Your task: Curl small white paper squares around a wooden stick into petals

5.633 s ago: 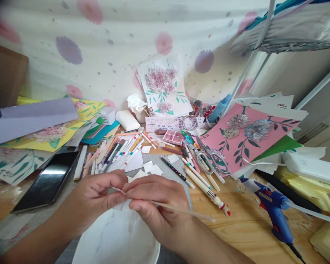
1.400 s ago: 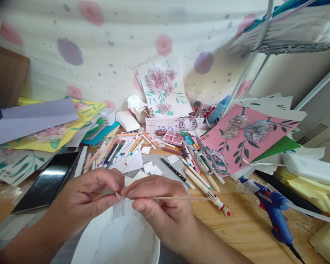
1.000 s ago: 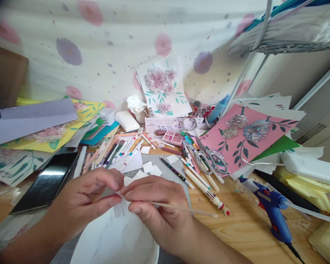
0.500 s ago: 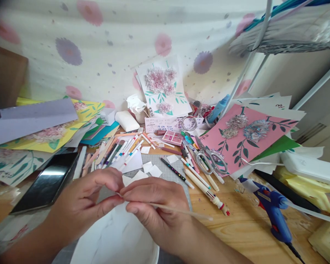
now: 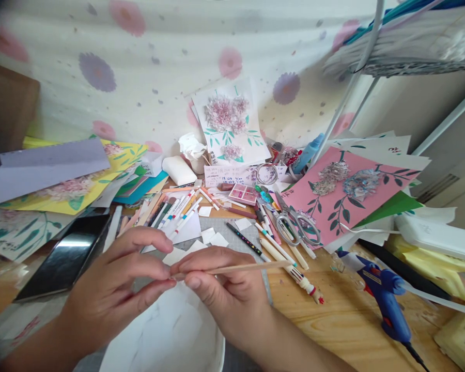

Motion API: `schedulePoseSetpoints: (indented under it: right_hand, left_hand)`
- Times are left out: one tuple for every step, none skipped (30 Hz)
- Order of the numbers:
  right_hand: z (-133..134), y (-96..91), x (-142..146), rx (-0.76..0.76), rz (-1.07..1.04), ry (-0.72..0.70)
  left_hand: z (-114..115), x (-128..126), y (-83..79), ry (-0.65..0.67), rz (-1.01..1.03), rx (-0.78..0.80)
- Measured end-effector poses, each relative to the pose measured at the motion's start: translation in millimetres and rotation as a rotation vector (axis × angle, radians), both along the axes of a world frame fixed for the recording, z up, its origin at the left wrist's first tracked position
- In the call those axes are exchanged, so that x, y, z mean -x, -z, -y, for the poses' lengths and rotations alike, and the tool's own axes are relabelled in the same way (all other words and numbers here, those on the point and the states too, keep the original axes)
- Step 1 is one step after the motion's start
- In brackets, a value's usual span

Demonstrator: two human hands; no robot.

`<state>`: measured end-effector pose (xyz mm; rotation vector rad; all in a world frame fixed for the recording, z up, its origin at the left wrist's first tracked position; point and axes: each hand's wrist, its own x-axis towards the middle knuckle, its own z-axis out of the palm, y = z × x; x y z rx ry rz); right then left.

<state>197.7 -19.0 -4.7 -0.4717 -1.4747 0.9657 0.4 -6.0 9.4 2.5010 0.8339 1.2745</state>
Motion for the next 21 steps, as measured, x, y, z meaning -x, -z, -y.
schedulePoseSetpoints:
  right_hand:
    - [0.1,0.6,0.5,0.019,-0.014,-0.007]
    - [0.3,1.2,1.0,0.038,-0.028,-0.013]
    - [0.4,1.7,1.4,0.058,-0.041,-0.019]
    - [0.6,2.4,1.7,0.082,-0.055,-0.028]
    - [0.6,3.0,2.0,0.106,-0.07,-0.037]
    - [0.5,3.6,2.3,0.128,-0.08,-0.045]
    - [0.4,4.0,2.5,0.143,-0.084,-0.049]
    - [0.2,4.3,2.7,0.151,-0.083,-0.048]
    - [0.0,4.4,2.8,0.157,-0.078,-0.044]
    - [-0.3,4.4,3.0,0.158,-0.076,-0.039]
    - [-0.5,4.1,3.2,0.158,-0.075,-0.034]
    - [-0.7,3.8,3.3,0.159,-0.075,-0.031]
    - [-0.9,3.4,3.6,0.164,-0.076,-0.031]
    - [-0.9,3.0,3.8,0.171,-0.078,-0.032]
    - [-0.9,2.8,4.0,0.18,-0.079,-0.033]
    - [-0.8,2.7,4.3,0.188,-0.078,-0.033]
    - [-0.6,2.7,4.6,0.196,-0.077,-0.033]
    - [-0.5,2.9,4.9,0.201,-0.08,-0.032]
    - [-0.5,3.3,5.0,0.206,-0.084,-0.029]
    - [-0.8,3.8,5.0,0.211,-0.089,-0.022]
    - [-1.4,4.3,4.7,0.219,-0.098,-0.011]
  left_hand:
    - [0.2,0.0,-0.5,0.006,-0.002,0.005]
    - [0.3,-0.1,-0.9,0.012,0.001,0.012]
    - [0.4,-0.3,-1.3,0.017,0.006,0.016]
    - [0.5,-0.6,-1.5,0.019,0.013,0.019]
    - [0.6,-0.8,-1.6,0.019,0.017,0.022]
    - [0.7,-1.2,-1.6,0.017,0.02,0.024]
    - [0.8,-1.5,-1.6,0.012,0.02,0.026]
    - [0.8,-1.9,-1.6,0.002,0.019,0.028]
    - [0.8,-2.3,-1.6,-0.01,0.021,0.028]
    - [0.7,-2.8,-1.8,-0.023,0.025,0.025]
    - [0.7,-3.2,-2.0,-0.032,0.031,0.018]
    - [0.6,-3.6,-2.2,-0.036,0.036,0.01]
    - [0.6,-3.9,-2.4,-0.037,0.038,0.0]
    - [0.6,-4.1,-2.6,-0.035,0.035,-0.01]
    - [0.7,-4.2,-2.8,-0.033,0.029,-0.018]
    - [0.9,-4.1,-2.9,-0.034,0.022,-0.023]
    - [1.1,-4.0,-3.0,-0.039,0.016,-0.025]
    - [1.3,-3.8,-3.2,-0.044,0.011,-0.022]
    - [1.5,-3.6,-3.4,-0.048,0.007,-0.016]
    - [1.7,-3.3,-3.8,-0.048,0.003,-0.008]
    - [1.8,-3.1,-4.4,-0.045,-0.001,0.002]
